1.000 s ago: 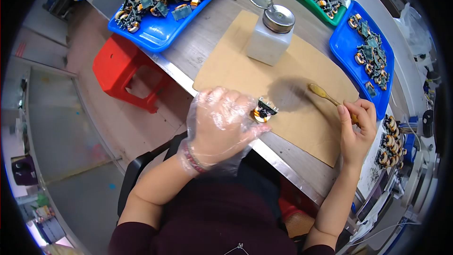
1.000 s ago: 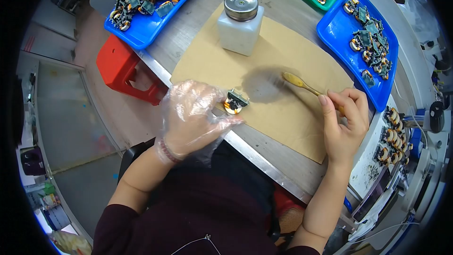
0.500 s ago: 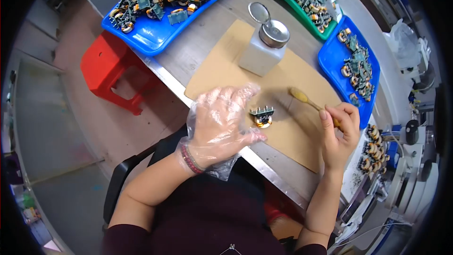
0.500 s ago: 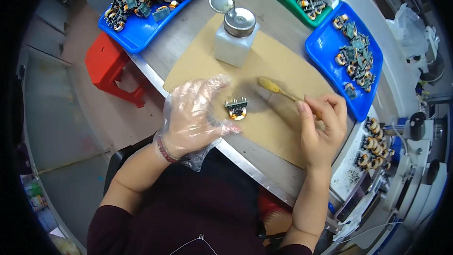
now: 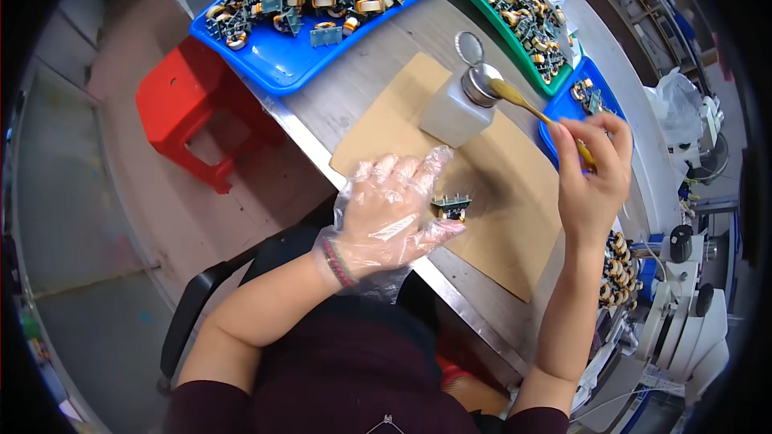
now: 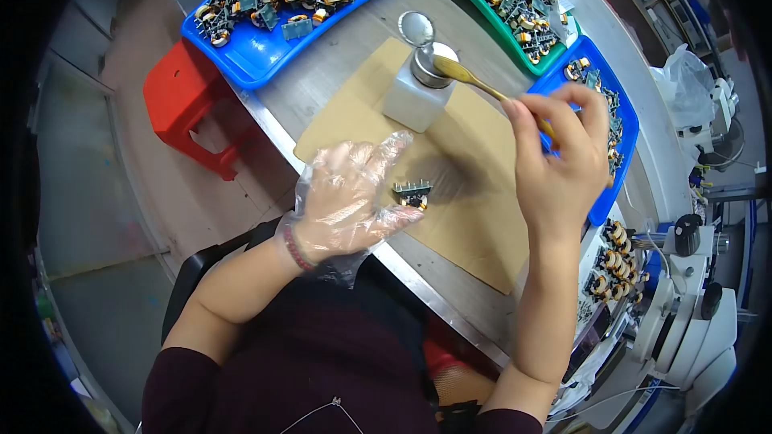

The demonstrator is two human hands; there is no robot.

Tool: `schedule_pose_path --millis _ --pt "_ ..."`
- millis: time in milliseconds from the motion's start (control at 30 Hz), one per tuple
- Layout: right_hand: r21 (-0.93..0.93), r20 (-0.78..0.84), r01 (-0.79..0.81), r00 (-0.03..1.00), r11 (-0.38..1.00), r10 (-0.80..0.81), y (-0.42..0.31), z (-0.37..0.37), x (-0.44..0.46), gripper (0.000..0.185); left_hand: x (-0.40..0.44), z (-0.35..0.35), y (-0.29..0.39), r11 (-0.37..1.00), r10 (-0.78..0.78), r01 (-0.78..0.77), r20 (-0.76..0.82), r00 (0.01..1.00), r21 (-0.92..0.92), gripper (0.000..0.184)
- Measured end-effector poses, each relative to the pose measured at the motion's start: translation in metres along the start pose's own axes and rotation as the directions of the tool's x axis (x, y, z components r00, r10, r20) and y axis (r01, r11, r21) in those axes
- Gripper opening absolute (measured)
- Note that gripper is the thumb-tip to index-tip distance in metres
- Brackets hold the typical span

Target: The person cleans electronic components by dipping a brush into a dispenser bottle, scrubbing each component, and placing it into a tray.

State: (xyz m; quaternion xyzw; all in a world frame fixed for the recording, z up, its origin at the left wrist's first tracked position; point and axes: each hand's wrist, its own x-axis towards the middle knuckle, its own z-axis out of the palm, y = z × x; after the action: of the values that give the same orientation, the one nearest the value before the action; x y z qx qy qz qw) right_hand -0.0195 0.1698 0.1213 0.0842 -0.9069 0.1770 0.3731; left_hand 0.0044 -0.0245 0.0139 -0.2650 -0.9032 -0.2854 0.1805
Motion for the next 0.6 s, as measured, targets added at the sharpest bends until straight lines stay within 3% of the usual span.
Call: schedule_pose_path --millis 133,167,200,233,300,400,533,600 --pt "0.166 0.117 0.053 0.99 0.985 -0.073 0.012 -0.018 -0.039 0.011 0.003 -0.01 0.003 0.997 -0.028 0.033 0.072 0.997 -0.067 0.079" --pt "0.214 0.202 -0.083 0.979 0.973 0.039 0.01 -0.019 -0.055 0.012 0.003 -0.011 0.002 0.996 -0.017 0.026 0.091 0.996 -0.091 0.078" --pt "0.228 0.26 -0.12 0.964 0.966 0.058 0.011 -0.015 -0.069 0.013 0.003 -0.011 0.001 0.995 -0.024 0.032 0.087 0.996 -0.092 0.078" --pt "0.231 0.258 -0.045 0.966 0.972 -0.017 0.014 -0.011 -0.079 0.013 0.004 -0.01 0.0 0.99 -0.029 0.042 0.103 0.994 -0.132 0.075" --pt "0.233 0.309 -0.117 0.95 0.966 0.04 0.013 -0.007 -0.094 0.014 0.006 -0.007 -0.001 0.984 -0.035 0.056 0.123 0.992 -0.17 0.073" --pt "0.284 0.304 -0.159 0.95 0.945 0.069 0.031 -0.003 -0.102 0.014 0.008 -0.003 0.001 0.991 0.023 -0.003 0.151 0.988 -0.131 0.063" --pt "0.216 0.259 -0.221 0.952 0.951 0.163 0.052 -0.015 -0.106 0.015 0.013 -0.002 0.006 0.993 0.025 -0.009 0.136 0.99 -0.116 0.05" --pt "0.271 0.261 -0.161 0.961 0.949 0.089 0.032 -0.011 -0.098 0.014 0.014 -0.001 0.006 0.994 0.017 -0.005 0.114 0.993 -0.106 0.048"
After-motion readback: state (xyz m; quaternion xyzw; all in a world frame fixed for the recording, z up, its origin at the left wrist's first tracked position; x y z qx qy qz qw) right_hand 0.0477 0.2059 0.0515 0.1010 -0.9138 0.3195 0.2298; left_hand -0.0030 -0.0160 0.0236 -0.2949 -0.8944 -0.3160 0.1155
